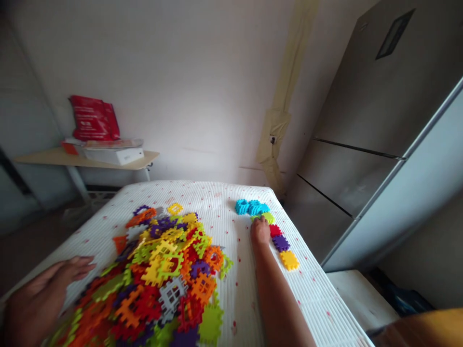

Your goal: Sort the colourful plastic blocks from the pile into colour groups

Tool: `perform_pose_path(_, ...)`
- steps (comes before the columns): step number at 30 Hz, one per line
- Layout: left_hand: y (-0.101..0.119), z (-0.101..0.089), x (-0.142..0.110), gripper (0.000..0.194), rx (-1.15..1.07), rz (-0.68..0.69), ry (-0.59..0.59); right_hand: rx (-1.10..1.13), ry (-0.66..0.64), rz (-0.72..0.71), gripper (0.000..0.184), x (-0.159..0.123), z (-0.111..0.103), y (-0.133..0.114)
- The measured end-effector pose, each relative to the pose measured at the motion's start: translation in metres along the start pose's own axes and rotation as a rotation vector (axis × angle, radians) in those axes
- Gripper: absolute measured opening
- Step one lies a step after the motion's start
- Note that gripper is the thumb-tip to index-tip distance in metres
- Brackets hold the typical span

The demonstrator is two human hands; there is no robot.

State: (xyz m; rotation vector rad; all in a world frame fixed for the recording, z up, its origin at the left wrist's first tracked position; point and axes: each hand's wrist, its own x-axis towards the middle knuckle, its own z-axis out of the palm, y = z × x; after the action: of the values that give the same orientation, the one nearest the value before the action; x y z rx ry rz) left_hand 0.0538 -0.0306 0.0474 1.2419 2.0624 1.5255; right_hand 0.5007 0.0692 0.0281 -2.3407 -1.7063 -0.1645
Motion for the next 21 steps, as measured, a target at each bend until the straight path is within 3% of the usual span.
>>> perform_pose_path(3, 0.001, -0.004, -0.002, 0.033, -0.069, -0.082, -0.076, 0.007, 0.045, -0.043, 0.025, -0.003, 0.001, 0.0)
perform_pose_path(7, 0.002, -0.003, -0.006, 0.028, -0.01, 0.143, -0.124, 0.05, 0.243, -0.28, 0.023, -0.008, 0.005, -0.007)
perform_pose_path(12, 0.007, 0.001, -0.012, 0.024, 0.146, 0.49, -0.359, 0.156, 0.391, -0.592, 0.026, -0.014, 0.012, -0.021)
perform_pose_path(16, 0.017, -0.009, -0.013, 0.021, 0.199, 0.523, -0.472, 0.173, 0.403, -0.68, 0.027, -0.018, 0.012, -0.025)
perform_pose_path(21, 0.025, -0.021, -0.014, 0.028, 0.386, 0.534, -0.683, 0.182, 0.411, -0.683, 0.027, -0.018, 0.015, -0.021)
